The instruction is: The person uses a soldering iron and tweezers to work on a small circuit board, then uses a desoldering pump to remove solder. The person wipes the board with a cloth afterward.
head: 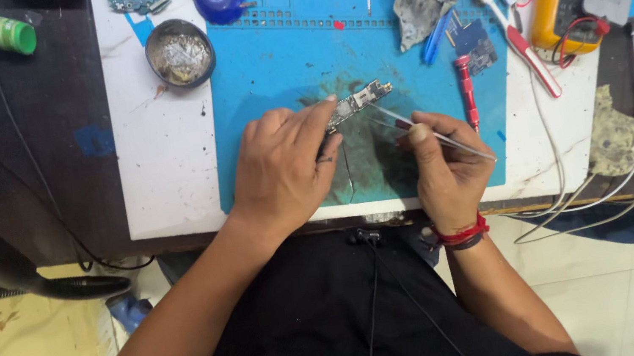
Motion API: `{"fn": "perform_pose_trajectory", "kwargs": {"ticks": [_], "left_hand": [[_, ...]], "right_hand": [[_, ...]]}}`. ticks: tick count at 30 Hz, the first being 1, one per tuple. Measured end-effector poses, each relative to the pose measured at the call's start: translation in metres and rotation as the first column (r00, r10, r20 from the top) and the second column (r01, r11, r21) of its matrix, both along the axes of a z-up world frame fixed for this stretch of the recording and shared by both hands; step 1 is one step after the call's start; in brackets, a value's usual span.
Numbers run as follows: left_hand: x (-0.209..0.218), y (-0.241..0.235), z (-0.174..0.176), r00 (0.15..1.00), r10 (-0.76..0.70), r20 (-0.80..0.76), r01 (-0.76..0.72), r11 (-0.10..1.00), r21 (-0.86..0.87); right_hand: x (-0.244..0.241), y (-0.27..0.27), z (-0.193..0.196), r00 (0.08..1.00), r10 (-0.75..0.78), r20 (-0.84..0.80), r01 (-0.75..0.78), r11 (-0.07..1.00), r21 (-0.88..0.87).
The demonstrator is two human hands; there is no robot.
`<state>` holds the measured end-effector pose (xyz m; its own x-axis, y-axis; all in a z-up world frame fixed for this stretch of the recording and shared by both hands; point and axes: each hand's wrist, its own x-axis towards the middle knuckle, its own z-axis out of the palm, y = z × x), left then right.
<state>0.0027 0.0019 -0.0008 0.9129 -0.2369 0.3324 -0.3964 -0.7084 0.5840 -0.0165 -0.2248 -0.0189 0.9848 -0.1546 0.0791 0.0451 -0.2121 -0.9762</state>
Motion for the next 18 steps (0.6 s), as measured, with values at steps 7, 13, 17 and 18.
{"fn": "perform_pose_trajectory", "kwargs": {"ticks": [7,13,17,18], "left_hand": [[-0.003,-0.001,0.001,0.998,-0.028,0.051,0.026,0.999,0.032],[-0.003,-0.002,0.002,0.997,-0.031,0.068,0.027,0.997,0.067],[-0.002,-0.002,0.002,0.996,-0.034,0.082,0.028,0.997,0.069],[-0.002,-0.002,0.003,0.996,-0.036,0.079,0.031,0.997,0.066]], "right_hand": [[0.002,0.011,0.0,0.999,-0.03,0.012,0.028,0.993,0.117],[0.002,0.016,0.008,0.995,0.051,0.082,-0.038,0.986,-0.161],[0.006,0.02,0.016,0.983,0.107,0.152,-0.05,0.94,-0.337],[0.007,0.021,0.018,0.983,0.103,0.152,-0.047,0.94,-0.338]]}}
